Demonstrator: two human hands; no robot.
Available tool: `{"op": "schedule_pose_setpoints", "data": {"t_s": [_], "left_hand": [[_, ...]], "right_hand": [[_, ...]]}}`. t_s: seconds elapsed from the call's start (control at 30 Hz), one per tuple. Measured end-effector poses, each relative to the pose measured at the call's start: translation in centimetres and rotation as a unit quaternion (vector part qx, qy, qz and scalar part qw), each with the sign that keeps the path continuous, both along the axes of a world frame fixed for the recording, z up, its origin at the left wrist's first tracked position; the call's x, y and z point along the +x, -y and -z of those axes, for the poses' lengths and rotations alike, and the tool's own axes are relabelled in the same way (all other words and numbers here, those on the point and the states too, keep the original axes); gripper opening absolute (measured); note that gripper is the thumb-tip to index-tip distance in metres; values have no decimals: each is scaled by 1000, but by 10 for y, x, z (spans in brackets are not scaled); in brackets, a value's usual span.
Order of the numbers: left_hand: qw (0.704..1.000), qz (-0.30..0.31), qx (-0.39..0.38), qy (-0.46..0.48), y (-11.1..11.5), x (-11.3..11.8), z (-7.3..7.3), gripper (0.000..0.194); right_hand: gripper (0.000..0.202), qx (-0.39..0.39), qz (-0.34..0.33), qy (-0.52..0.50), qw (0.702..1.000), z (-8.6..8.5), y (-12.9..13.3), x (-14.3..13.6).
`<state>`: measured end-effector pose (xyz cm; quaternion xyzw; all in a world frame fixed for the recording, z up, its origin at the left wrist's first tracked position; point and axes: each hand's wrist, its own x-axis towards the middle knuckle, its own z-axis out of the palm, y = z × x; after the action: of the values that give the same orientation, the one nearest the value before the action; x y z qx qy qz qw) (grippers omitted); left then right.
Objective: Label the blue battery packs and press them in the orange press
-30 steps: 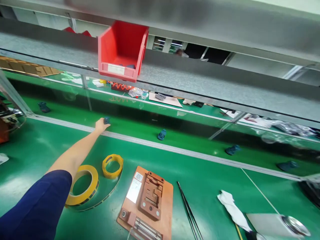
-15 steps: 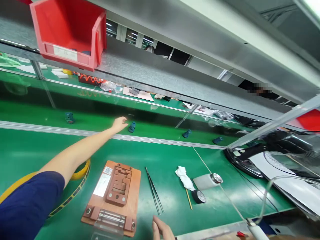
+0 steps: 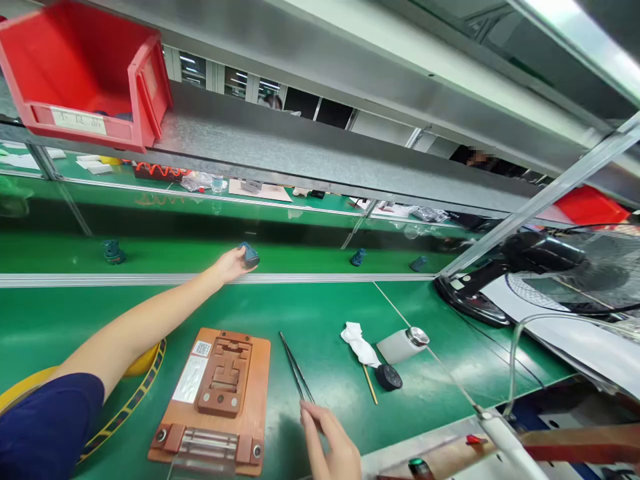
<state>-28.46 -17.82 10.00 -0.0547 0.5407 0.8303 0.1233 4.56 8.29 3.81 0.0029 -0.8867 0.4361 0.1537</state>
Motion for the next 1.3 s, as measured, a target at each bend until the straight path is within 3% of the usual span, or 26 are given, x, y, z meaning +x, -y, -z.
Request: {"op": "schedule_pose_setpoints", "data": {"t_s": [0.17,0.3,0.37,0.5,0.6,0.7,0.77,0.9,0.97,1.03,1.17,1.3], "left_hand": [[988,105,86,70,19,91,-12,51],[979,139,99,112,20,164,-9,45],[978,135,94,126,22,190,-9,45],[995,53,-18,81,47,227,-11,34],[988,10,-157,-3,84,257,-14,43],[963,71,-257,-34,117,292,-16,48],[950,126,-285,-20,129,318,-14,45],[924,259,-281,-26,127,368,6,40],[918,325,-225,-26,119,385,18,44],[918,361,-163,0,111,394,27,50],[926,349,-128,69,106,389,30,48],[934,331,-104,88,108,383,32,48]], "right_hand": [[31,-99,-128,-43,986,-41,66,-80],[84,-68,-239,-109,962,-58,119,-115],[91,-45,-293,-104,949,-59,131,-118],[81,-26,-304,-71,950,-47,125,-111],[80,-13,-309,13,951,-34,108,-108],[81,-14,-328,59,943,-25,98,-108],[81,-11,-338,56,940,-20,96,-109],[86,42,-377,43,924,-11,98,-109],[87,70,-380,45,921,-5,98,-106],[74,71,-359,40,930,-1,97,-100],[46,41,-294,-11,955,-1,89,-89],[43,69,-326,-21,943,1,80,-80]]}}
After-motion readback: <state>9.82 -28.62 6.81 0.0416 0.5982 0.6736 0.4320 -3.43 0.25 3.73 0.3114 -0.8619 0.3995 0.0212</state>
